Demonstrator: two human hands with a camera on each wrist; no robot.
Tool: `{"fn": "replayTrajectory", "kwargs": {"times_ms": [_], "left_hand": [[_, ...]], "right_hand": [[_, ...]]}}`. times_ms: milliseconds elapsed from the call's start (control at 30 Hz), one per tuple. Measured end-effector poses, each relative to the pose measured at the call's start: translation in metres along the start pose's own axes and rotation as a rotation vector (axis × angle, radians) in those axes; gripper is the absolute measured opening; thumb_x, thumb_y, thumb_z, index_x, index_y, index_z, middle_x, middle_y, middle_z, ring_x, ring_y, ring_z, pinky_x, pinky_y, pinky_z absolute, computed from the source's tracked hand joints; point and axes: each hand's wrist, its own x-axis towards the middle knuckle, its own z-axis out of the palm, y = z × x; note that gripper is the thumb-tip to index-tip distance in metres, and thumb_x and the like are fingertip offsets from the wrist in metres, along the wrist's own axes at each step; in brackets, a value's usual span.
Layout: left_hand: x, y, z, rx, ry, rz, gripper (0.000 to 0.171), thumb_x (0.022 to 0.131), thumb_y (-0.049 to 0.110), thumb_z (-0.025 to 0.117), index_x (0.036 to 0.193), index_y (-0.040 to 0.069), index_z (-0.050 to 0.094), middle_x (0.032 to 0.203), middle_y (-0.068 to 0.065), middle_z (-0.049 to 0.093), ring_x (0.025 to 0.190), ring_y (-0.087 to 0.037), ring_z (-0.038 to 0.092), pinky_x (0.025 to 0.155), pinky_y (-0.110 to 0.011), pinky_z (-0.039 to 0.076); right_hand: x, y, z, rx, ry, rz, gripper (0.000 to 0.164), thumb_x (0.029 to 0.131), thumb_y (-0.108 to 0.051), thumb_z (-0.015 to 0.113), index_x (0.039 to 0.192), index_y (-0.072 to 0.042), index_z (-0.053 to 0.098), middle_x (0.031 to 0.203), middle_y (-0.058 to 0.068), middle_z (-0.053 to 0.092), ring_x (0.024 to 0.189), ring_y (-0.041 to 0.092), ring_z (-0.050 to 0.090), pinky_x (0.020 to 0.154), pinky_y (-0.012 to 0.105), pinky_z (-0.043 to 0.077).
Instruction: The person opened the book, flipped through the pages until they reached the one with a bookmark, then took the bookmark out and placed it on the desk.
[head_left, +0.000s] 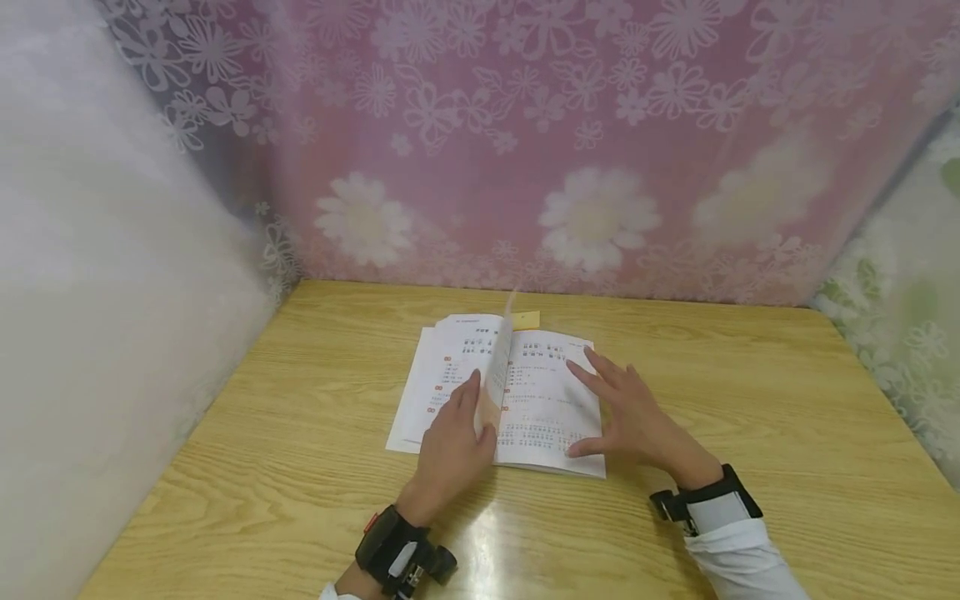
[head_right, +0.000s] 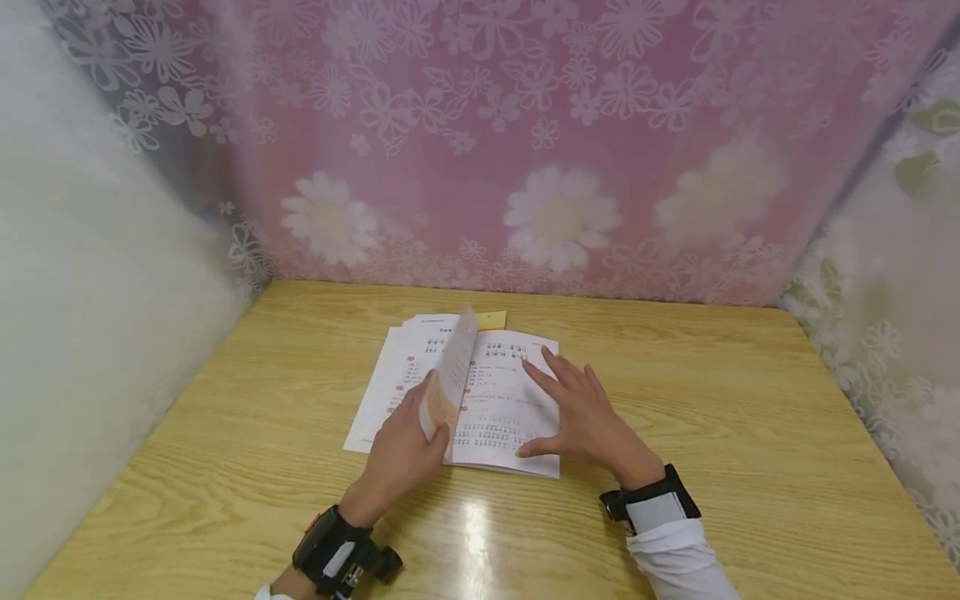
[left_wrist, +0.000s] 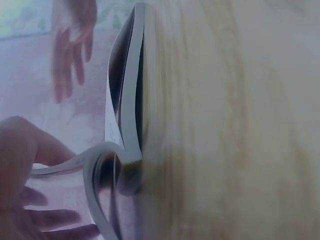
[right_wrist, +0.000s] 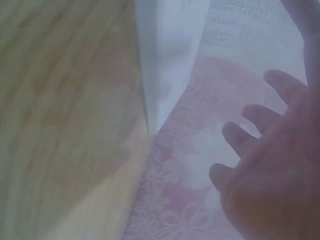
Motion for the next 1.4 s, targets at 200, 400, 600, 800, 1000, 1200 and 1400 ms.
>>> {"fn": "replayTrajectory", "kwargs": {"times_ms": [200, 400, 600, 800, 1000, 1200, 1400], "left_hand": [[0.001, -0.010, -0.007, -0.096, 0.131, -0.040, 0.076, 0.078, 0.013, 0.055, 0.143, 0.007, 0.016, 0.137, -0.016, 0.038, 0.108, -0.026, 0.049, 0.078, -0.040, 0.048], [0.008, -0.022, -0.013, -0.036, 0.124, -0.082, 0.087, 0.076, 0.010, 0.063, 0.145, 0.007, 0.009, 0.145, -0.022, 0.021, 0.123, -0.033, 0.037, 0.090, -0.046, 0.043], [0.010, -0.027, -0.016, 0.109, 0.117, -0.088, 0.076, 0.073, 0.015, 0.065, 0.140, 0.010, 0.030, 0.144, -0.024, 0.024, 0.130, -0.039, 0.023, 0.093, -0.058, 0.035], [0.010, -0.029, -0.015, 0.021, 0.107, -0.009, 0.061, 0.075, 0.009, 0.061, 0.133, 0.008, 0.043, 0.144, -0.021, 0.029, 0.132, -0.035, 0.024, 0.104, -0.053, 0.024], [0.010, -0.026, -0.009, -0.075, 0.027, 0.105, 0.032, 0.082, 0.005, 0.057, 0.113, 0.011, 0.061, 0.127, -0.006, 0.055, 0.118, -0.019, 0.047, 0.093, -0.035, 0.042], [0.008, -0.018, -0.009, -0.034, 0.032, 0.182, 0.024, 0.079, 0.007, 0.056, 0.100, 0.011, 0.065, 0.113, -0.004, 0.061, 0.106, -0.019, 0.053, 0.090, -0.035, 0.043], [0.006, -0.016, -0.008, -0.021, 0.001, 0.209, 0.022, 0.079, 0.012, 0.054, 0.098, 0.013, 0.065, 0.117, -0.007, 0.059, 0.108, -0.021, 0.052, 0.090, -0.037, 0.043]], "right_hand": [[-0.008, 0.005, 0.006, 0.024, -0.101, 0.046, 0.111, 0.055, -0.074, 0.063, 0.144, -0.020, 0.024, 0.150, 0.020, 0.016, 0.135, 0.034, 0.017, 0.101, 0.067, 0.010], [-0.013, 0.010, 0.008, 0.026, -0.155, 0.078, 0.109, 0.057, -0.072, 0.063, 0.144, -0.021, 0.023, 0.152, 0.018, 0.013, 0.136, 0.033, 0.012, 0.102, 0.065, 0.008], [-0.013, 0.013, 0.009, 0.048, -0.190, 0.082, 0.110, 0.056, -0.073, 0.063, 0.144, -0.020, 0.024, 0.151, 0.016, 0.015, 0.135, 0.035, 0.013, 0.102, 0.065, 0.010], [-0.011, 0.018, 0.011, 0.042, -0.229, 0.074, 0.113, 0.057, -0.073, 0.063, 0.145, -0.019, 0.020, 0.151, 0.016, 0.015, 0.135, 0.039, 0.011, 0.102, 0.065, 0.012], [-0.011, 0.022, 0.012, 0.076, -0.277, 0.095, 0.107, 0.058, -0.070, 0.065, 0.142, -0.016, 0.028, 0.149, 0.014, 0.024, 0.134, 0.042, 0.012, 0.102, 0.065, 0.008], [-0.011, 0.021, 0.012, 0.072, -0.271, 0.116, 0.105, 0.056, -0.071, 0.065, 0.140, -0.016, 0.033, 0.148, 0.012, 0.028, 0.134, 0.042, 0.013, 0.102, 0.065, 0.005], [-0.010, 0.020, 0.012, 0.064, -0.272, 0.131, 0.100, 0.059, -0.069, 0.064, 0.139, -0.017, 0.035, 0.147, 0.011, 0.030, 0.134, 0.042, 0.014, 0.102, 0.065, 0.005]]}}
